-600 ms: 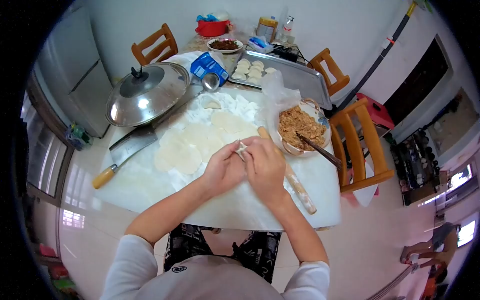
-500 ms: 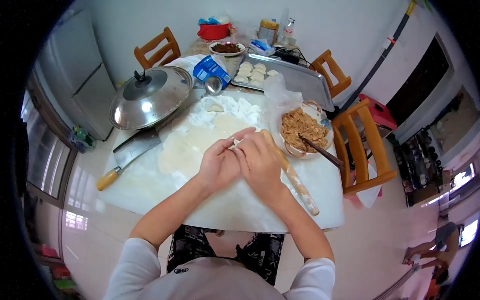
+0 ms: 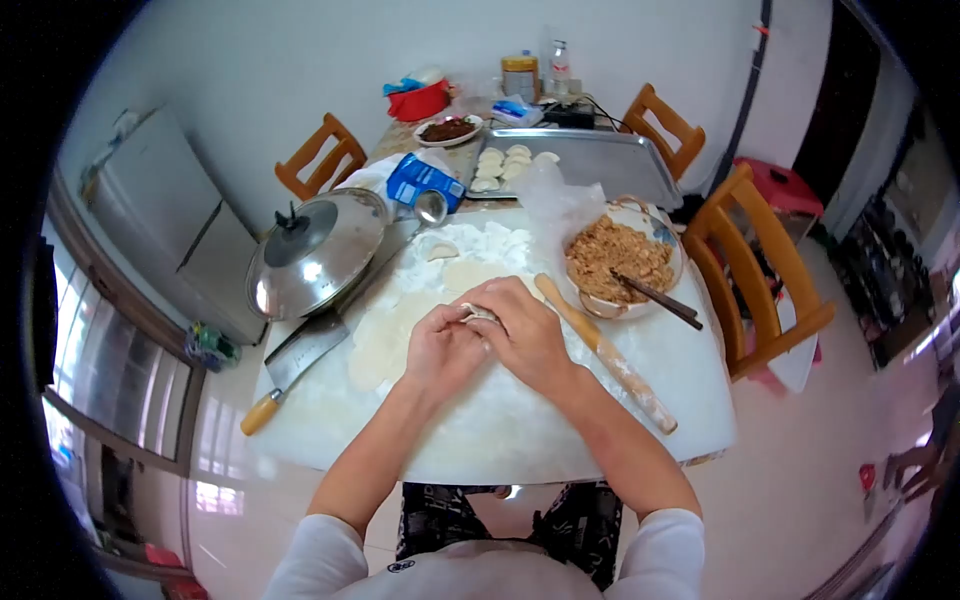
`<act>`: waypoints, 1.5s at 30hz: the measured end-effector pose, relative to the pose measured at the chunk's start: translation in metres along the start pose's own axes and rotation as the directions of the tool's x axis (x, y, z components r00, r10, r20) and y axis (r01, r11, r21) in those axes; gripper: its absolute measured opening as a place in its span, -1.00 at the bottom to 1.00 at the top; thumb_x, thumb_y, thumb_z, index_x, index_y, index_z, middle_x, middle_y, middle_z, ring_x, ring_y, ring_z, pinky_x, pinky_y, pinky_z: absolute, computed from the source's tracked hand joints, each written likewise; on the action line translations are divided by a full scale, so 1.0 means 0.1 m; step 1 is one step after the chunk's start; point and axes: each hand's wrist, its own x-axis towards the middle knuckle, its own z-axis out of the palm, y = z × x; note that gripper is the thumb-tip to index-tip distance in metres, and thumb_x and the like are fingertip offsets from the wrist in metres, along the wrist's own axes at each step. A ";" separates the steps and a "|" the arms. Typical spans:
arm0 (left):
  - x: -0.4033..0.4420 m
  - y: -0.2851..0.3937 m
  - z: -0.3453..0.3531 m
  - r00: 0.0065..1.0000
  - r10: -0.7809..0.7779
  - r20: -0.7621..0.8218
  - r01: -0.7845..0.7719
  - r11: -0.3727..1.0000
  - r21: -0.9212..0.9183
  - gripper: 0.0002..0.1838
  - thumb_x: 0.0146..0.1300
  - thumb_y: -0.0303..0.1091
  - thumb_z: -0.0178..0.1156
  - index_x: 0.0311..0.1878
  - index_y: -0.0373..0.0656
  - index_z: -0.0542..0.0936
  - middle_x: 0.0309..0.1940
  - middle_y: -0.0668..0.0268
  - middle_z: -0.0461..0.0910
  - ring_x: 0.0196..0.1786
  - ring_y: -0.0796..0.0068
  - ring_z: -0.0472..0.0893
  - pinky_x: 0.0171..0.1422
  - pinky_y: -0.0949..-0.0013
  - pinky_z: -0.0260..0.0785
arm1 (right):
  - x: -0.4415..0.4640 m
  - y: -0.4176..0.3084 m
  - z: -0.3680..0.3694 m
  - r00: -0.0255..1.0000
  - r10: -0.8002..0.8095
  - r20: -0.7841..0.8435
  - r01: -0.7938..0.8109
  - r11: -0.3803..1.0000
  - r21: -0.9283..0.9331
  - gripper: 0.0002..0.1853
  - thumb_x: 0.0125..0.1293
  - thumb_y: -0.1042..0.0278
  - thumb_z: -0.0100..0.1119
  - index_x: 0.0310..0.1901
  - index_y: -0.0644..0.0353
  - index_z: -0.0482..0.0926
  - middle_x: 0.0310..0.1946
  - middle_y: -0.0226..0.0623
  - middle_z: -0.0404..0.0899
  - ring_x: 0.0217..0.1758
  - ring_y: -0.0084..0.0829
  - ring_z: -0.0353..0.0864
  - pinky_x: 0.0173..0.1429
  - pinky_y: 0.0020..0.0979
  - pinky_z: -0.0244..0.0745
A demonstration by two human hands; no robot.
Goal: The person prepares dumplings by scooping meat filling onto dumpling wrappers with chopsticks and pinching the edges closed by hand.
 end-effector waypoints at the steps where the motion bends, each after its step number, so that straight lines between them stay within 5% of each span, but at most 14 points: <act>1: 0.00 -0.01 -0.06 1.000 -0.026 -0.001 0.026 1.000 0.012 -0.46 0.25 -0.36 -0.18 0.28 -0.42 0.27 0.19 0.08 0.40 0.25 0.26 0.39 0.40 0.25 0.18 | -0.03 0.01 -0.02 1.000 0.018 -0.022 -0.018 1.000 -0.005 -0.68 0.04 0.57 0.29 -0.11 0.16 0.57 -0.20 -0.25 0.54 -0.21 -0.27 0.60 -0.19 -0.37 0.53; 3: 0.01 -0.02 -0.15 0.978 -0.037 0.206 0.068 0.987 -0.143 -0.50 0.27 -0.35 -0.16 0.24 -0.41 0.31 0.14 0.10 0.43 0.23 0.28 0.40 0.38 0.26 0.19 | -0.07 0.02 -0.01 0.999 0.038 -0.015 -0.037 0.999 0.021 -0.73 0.06 0.52 0.27 -0.14 0.11 0.58 -0.21 -0.29 0.54 -0.23 -0.26 0.60 -0.21 -0.35 0.53; 7: -0.01 -0.02 -0.05 0.987 -0.050 0.153 0.063 0.995 -0.080 -0.53 0.29 -0.35 -0.18 0.22 -0.36 0.36 0.09 0.16 0.45 0.16 0.37 0.44 0.32 0.27 0.24 | -0.13 0.07 0.02 0.996 0.078 -0.034 -0.078 0.997 -0.013 -0.78 0.07 0.47 0.27 -0.19 0.10 0.58 -0.23 -0.33 0.53 -0.25 -0.24 0.60 -0.24 -0.31 0.53; 9: -0.02 -0.02 -0.01 0.997 -0.069 -0.039 0.068 0.997 -0.032 -0.56 0.42 -0.20 -0.18 0.19 -0.30 0.38 0.08 0.18 0.45 0.14 0.38 0.44 0.27 0.27 0.26 | -0.14 0.07 0.02 0.997 0.056 -0.055 -0.057 0.998 -0.017 -0.80 0.06 0.46 0.27 -0.23 0.08 0.58 -0.25 -0.36 0.52 -0.28 -0.24 0.60 -0.27 -0.30 0.52; 13: -0.05 -0.01 0.12 0.991 -0.096 -0.089 0.094 0.995 -0.027 -0.50 0.48 -0.02 -0.22 0.18 -0.26 0.37 0.08 0.20 0.45 0.14 0.38 0.44 0.24 0.24 0.27 | -0.14 0.08 0.01 0.998 0.037 -0.047 -0.037 0.999 0.012 -0.79 0.06 0.46 0.27 -0.22 0.07 0.58 -0.25 -0.37 0.51 -0.29 -0.23 0.60 -0.27 -0.30 0.53; 25: -0.04 -0.03 0.12 0.991 -0.092 -0.097 0.099 0.992 0.075 -0.38 0.48 0.10 -0.32 0.28 -0.26 0.28 0.18 0.15 0.40 0.21 0.30 0.43 0.27 0.20 0.29 | -0.18 0.09 0.01 0.998 0.043 -0.051 -0.044 0.999 -0.016 -0.84 0.06 0.41 0.26 -0.27 0.07 0.57 -0.27 -0.40 0.52 -0.31 -0.27 0.60 -0.29 -0.32 0.55; 36: -0.01 -0.11 -0.08 0.982 -0.154 0.108 0.162 0.985 -0.065 -0.35 0.46 0.14 -0.30 0.24 -0.32 0.29 0.16 0.17 0.44 0.24 0.29 0.42 0.32 0.17 0.24 | -0.15 0.11 -0.07 0.994 -0.027 -0.101 0.003 0.973 -0.229 -0.89 -0.02 0.40 0.30 -0.48 0.13 0.52 -0.42 -0.41 0.45 -0.40 -0.36 0.57 -0.42 -0.34 0.46; 39: -0.03 -0.13 0.02 0.993 -0.118 0.023 0.119 0.993 -0.017 -0.32 0.46 0.16 -0.31 0.28 -0.32 0.25 0.18 0.18 0.42 0.25 0.30 0.41 0.35 0.19 0.21 | -0.15 0.12 -0.07 0.996 -0.064 -0.059 0.047 0.966 -0.254 -0.87 -0.03 0.40 0.30 -0.50 0.14 0.51 -0.43 -0.39 0.45 -0.38 -0.34 0.57 -0.41 -0.34 0.44; 45: -0.03 -0.10 0.03 0.996 -0.082 0.040 0.082 0.997 0.017 -0.31 0.46 0.17 -0.32 0.33 -0.26 0.22 0.19 0.21 0.41 0.23 0.33 0.41 0.32 0.21 0.23 | -0.10 0.05 -0.05 0.993 0.016 -0.116 -0.030 0.992 -0.119 -0.89 -0.01 0.42 0.29 -0.44 0.16 0.55 -0.36 -0.34 0.47 -0.35 -0.29 0.57 -0.34 -0.32 0.49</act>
